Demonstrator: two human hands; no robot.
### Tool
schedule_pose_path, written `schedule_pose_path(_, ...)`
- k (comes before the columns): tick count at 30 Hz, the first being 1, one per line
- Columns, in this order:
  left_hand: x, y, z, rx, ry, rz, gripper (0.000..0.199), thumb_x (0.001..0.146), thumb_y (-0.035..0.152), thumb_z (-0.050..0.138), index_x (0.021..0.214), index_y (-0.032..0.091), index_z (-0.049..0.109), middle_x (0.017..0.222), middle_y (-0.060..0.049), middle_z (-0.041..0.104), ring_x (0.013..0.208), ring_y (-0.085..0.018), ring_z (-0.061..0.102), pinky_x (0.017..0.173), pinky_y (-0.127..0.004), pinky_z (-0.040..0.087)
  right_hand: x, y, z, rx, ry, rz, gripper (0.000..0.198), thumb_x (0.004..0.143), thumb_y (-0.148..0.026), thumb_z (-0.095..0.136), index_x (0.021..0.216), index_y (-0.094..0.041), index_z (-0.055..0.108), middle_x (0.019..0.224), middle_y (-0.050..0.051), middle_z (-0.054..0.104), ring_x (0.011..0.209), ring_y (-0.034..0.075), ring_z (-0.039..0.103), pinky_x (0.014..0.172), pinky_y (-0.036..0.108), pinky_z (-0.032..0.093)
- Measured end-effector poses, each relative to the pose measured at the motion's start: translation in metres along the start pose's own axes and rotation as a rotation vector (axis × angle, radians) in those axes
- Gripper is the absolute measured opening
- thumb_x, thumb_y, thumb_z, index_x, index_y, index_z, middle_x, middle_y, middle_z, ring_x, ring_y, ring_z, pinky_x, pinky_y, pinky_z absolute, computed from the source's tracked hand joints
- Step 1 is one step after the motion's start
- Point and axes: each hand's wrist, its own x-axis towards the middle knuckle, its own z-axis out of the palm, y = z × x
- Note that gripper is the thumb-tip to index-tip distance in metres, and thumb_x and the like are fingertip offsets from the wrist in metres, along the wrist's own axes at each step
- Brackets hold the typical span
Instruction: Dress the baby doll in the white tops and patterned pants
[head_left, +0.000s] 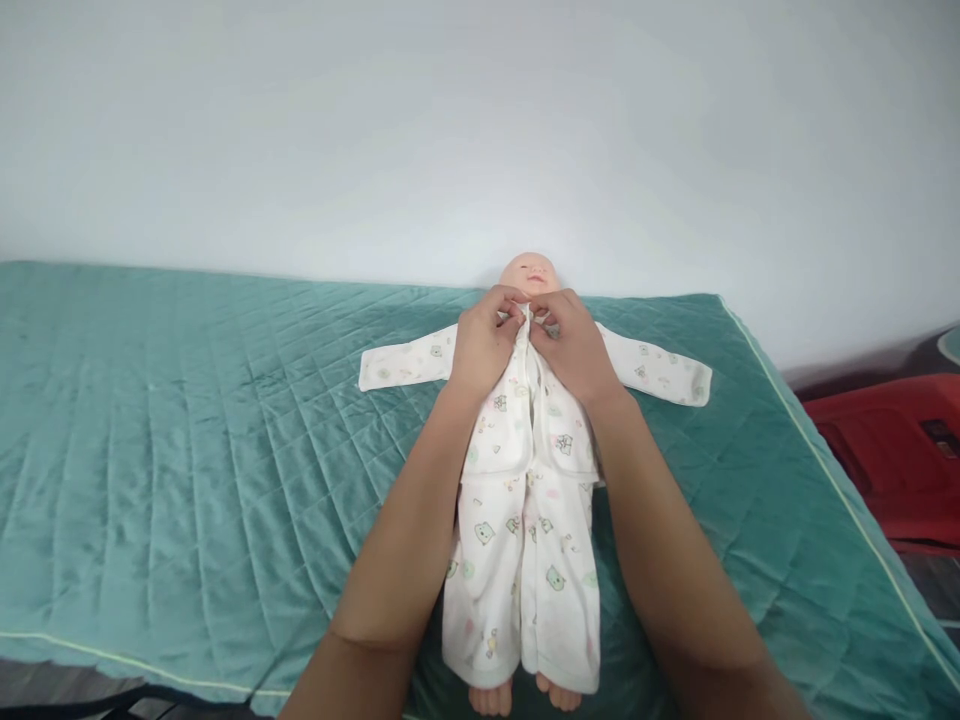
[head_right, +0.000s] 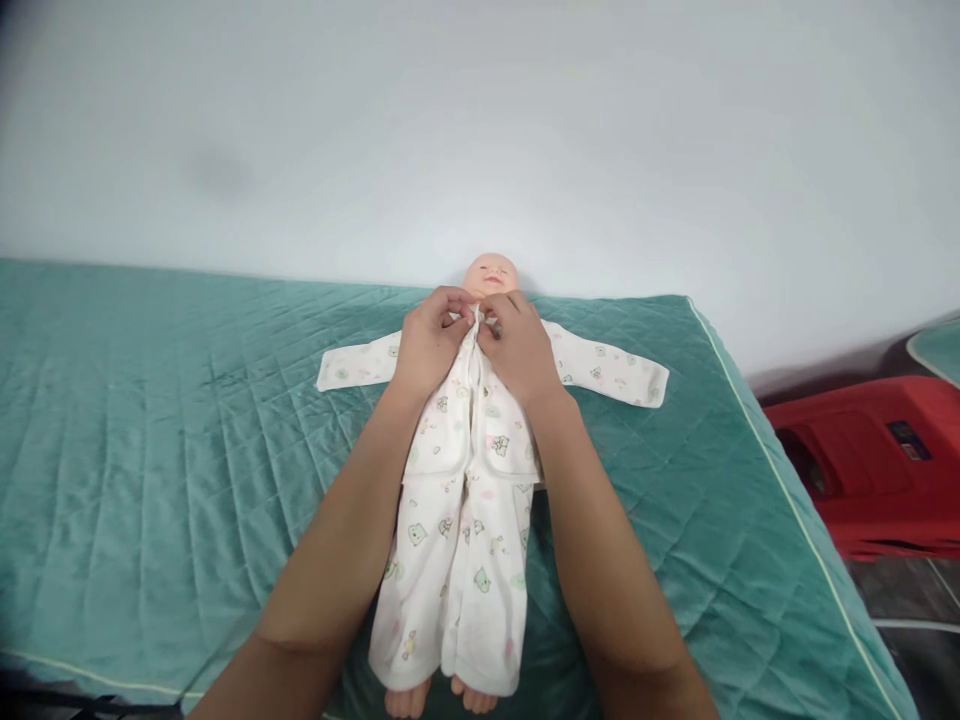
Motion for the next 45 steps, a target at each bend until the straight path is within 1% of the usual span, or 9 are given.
schedule_pose_path(9,0.0006,0.0,0.0001,0.023,-0.021,0.046,0.025,0.085,0.007,0.055,0.094,0.022,0.073,0.09,0.0,0.072,0.08,-0.013,0.064,0.078,-0.026,0.05,0.0009,0.0038,0.0021,0.136,0.045,0.081,0.019,0.078,-0.012,0.058,0.092,-0.023,0.064,0.098,0.002,0.062,0.083,0.016,0.055,0.077,0.031,0.046)
schedule_pose_path(18,0.002,-0.0039,-0.0032,0.149,-0.087,0.2,0.026,0.088,0.009,0.053,0.094,0.023,0.073,0.102,-0.003,0.075,0.097,-0.018,0.067,0.091,-0.032,0.049,0.0004,0.0054,0.0017,0.165,0.025,0.107,0.02,0.077,-0.016,0.056,0.093,-0.024,0.064,0.098,0.001,0.062,0.086,0.017,0.056,0.08,0.032,0.047)
schedule_pose_path(24,0.0027,0.001,-0.0033,0.226,-0.118,0.147,0.026,0.084,0.006,0.049,0.091,0.021,0.069,0.094,-0.004,0.072,0.088,-0.018,0.064,0.082,-0.031,0.048,0.0005,0.0031,0.0016,0.169,0.023,0.141,0.019,0.076,-0.016,0.056,0.091,-0.024,0.064,0.099,0.002,0.063,0.086,0.017,0.055,0.081,0.033,0.047)
schedule_pose_path(29,0.0031,0.0011,-0.0004,0.218,-0.065,0.075,0.021,0.083,0.007,0.049,0.083,0.02,0.066,0.086,-0.003,0.071,0.082,-0.017,0.062,0.081,-0.031,0.047,0.0007,0.0013,0.0013,0.191,0.029,0.181,0.017,0.078,-0.017,0.058,0.09,-0.024,0.066,0.099,0.001,0.064,0.086,0.017,0.056,0.083,0.033,0.047)
schedule_pose_path(34,0.0035,-0.0008,0.0008,0.262,0.024,0.017,0.021,0.085,0.01,0.049,0.075,0.019,0.065,0.085,-0.004,0.068,0.079,-0.017,0.06,0.081,-0.032,0.047,0.0006,0.0011,0.0005,0.236,0.047,0.195,0.013,0.081,-0.02,0.059,0.089,-0.023,0.069,0.097,0.002,0.066,0.084,0.017,0.058,0.085,0.035,0.048)
schedule_pose_path(37,0.0034,-0.0024,0.0006,0.277,0.024,0.016,0.022,0.085,0.01,0.049,0.072,0.019,0.065,0.085,-0.005,0.067,0.08,-0.018,0.06,0.082,-0.033,0.047,0.0002,0.0,-0.0001,0.223,0.066,0.196,0.011,0.082,-0.02,0.059,0.086,-0.023,0.068,0.097,0.002,0.066,0.085,0.017,0.058,0.086,0.035,0.048)
schedule_pose_path(39,0.0028,-0.0026,0.0004,0.264,0.044,0.024,0.021,0.084,0.009,0.05,0.074,0.02,0.065,0.087,-0.004,0.066,0.082,-0.017,0.06,0.082,-0.032,0.047,-0.0001,-0.0009,-0.0005,0.212,0.072,0.194,0.01,0.083,-0.021,0.058,0.084,-0.023,0.068,0.097,0.002,0.065,0.085,0.017,0.058,0.086,0.035,0.048)
schedule_pose_path(42,0.0016,-0.0003,-0.0002,0.217,0.102,0.056,0.022,0.088,0.011,0.048,0.088,0.02,0.067,0.096,-0.005,0.069,0.091,-0.018,0.062,0.084,-0.03,0.048,-0.0002,-0.0018,-0.0006,0.213,0.077,0.197,0.01,0.084,-0.021,0.058,0.085,-0.024,0.068,0.097,0.002,0.065,0.085,0.017,0.058,0.087,0.035,0.048)
schedule_pose_path(45,0.0011,0.004,-0.0013,0.139,0.062,0.042,0.022,0.095,0.02,0.048,0.1,0.022,0.069,0.098,-0.003,0.073,0.091,-0.017,0.065,0.084,-0.029,0.048,0.0001,-0.0015,0.0002,0.216,0.082,0.197,0.009,0.084,-0.023,0.059,0.085,-0.024,0.068,0.098,0.002,0.065,0.084,0.017,0.058,0.087,0.035,0.048)
